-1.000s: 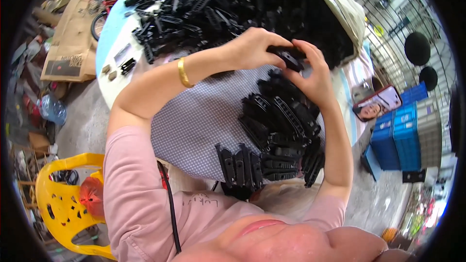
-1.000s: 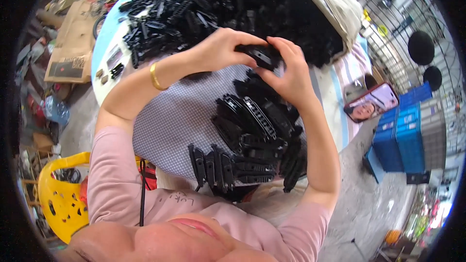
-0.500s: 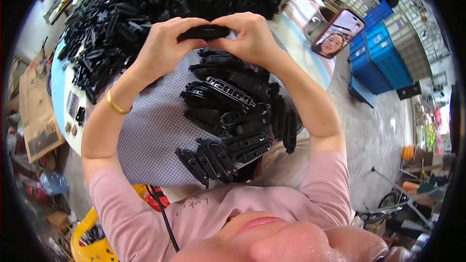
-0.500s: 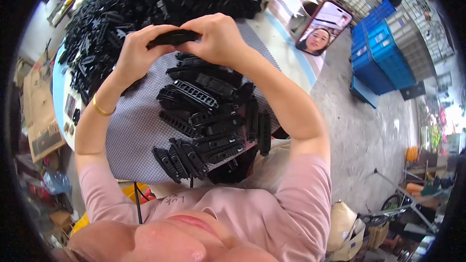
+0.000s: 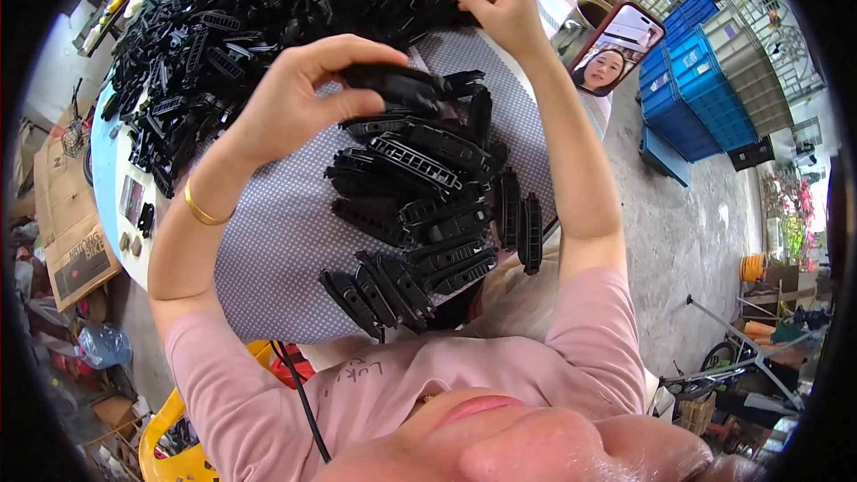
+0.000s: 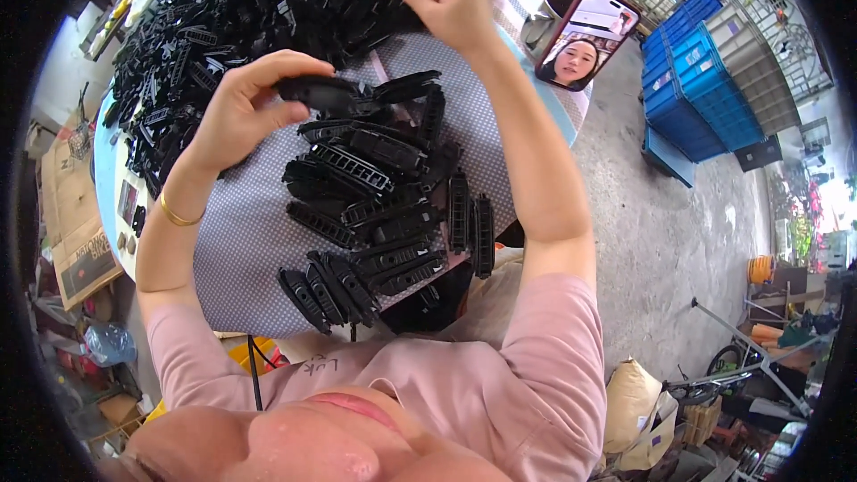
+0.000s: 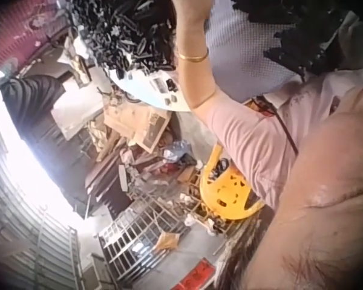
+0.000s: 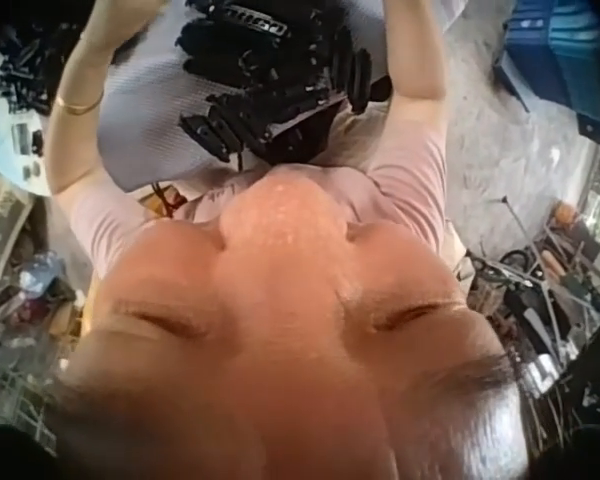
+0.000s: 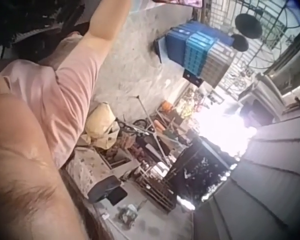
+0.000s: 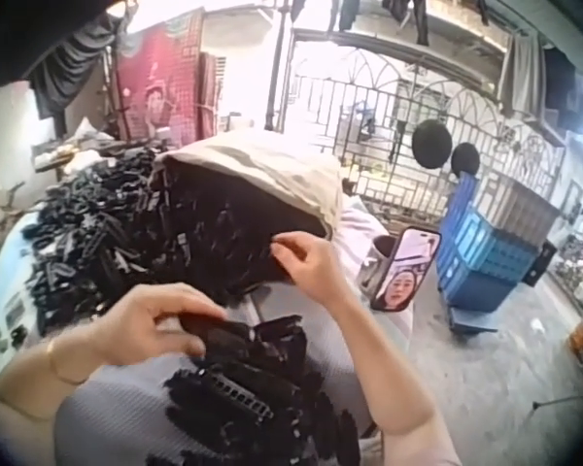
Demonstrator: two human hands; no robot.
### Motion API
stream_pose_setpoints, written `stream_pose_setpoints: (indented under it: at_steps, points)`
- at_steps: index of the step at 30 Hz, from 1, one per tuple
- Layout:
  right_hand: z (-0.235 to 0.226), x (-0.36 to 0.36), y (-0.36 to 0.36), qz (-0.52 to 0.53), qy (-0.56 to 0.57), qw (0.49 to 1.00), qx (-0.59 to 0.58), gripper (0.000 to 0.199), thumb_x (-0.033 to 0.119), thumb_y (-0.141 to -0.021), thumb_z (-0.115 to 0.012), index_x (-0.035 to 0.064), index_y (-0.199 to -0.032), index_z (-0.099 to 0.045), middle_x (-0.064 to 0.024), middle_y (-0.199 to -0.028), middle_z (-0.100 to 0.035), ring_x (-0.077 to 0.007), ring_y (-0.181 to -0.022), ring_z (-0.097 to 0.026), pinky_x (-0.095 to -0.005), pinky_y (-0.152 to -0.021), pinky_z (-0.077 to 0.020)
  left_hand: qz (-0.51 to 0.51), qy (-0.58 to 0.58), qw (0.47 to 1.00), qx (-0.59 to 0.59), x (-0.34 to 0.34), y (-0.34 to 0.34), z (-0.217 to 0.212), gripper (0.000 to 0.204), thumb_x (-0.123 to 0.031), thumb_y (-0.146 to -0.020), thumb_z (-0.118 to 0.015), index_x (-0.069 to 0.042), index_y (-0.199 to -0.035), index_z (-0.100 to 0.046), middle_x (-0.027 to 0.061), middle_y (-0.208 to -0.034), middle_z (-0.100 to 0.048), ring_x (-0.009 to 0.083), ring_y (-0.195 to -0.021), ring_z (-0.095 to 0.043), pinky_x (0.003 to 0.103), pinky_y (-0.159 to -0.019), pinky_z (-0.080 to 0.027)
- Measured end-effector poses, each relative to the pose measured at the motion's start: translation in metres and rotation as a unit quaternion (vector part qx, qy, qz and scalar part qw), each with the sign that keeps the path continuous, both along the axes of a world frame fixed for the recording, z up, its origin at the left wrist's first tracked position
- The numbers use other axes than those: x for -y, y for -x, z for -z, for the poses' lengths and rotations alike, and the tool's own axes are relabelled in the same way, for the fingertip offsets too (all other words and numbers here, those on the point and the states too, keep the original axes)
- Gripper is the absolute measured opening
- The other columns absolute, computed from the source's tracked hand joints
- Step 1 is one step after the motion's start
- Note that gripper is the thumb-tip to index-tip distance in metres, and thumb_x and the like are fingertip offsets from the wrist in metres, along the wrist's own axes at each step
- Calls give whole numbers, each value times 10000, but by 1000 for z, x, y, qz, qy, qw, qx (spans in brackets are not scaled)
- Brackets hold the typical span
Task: Assembling or inspecting black plastic hair claw clips at a production workbench.
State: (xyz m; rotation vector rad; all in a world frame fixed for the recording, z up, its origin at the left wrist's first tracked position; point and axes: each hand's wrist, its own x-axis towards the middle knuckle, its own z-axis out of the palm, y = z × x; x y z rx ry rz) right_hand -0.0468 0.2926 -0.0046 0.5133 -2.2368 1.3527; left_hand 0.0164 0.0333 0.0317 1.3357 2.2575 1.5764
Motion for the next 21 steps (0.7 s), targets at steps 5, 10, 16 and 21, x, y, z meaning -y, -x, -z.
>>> stream_pose_setpoints:
  at_steps: [5, 10, 16, 21]
  points:
    - [13, -13, 10, 69, -156, 985, -24, 221, 155, -793, -629, 51, -986, -656, -65, -819, -676, -114, -733, -634, -234, -682, -494, 61, 73, 992, -85, -3, -24, -12, 327, -68, -672, -732, -65, -987, -645, 53, -878, -547, 182, -818, -524, 282, -745, -431]
    - [16, -2, 6, 54, -213, 975, -12, 212, 97, -765, -607, 56, -967, -660, -86, -913, -664, -169, -794, -635, -266, -721, -496, 54, 105, 975, -186, -8, -30, -3, 401, -82, -629, -749, -47, -1012, -636, 72, -887, -545, 221, -823, -507, 300, -728, -429]
    - [35, 19, 6, -99, -277, 953, -80, 324, 134, -707, -667, 80, -1026, -636, -93, -1033, -618, -278, -998, -540, -345, -879, -426, 57, 139, 969, -197, -9, -32, -2, 445, -99, -648, -737, -54, -1071, -607, 87, -946, -564, 251, -880, -512, 339, -778, -428]
    - [31, 21, 3, -76, -309, 946, -68, 329, 149, -701, -677, 71, -1018, -637, -101, -1004, -611, -274, -976, -537, -340, -855, -433, 63, 152, 966, -201, -9, -32, -2, 469, -158, -665, -734, -51, -1099, -593, 94, -982, -563, 259, -901, -510, 348, -796, -426]
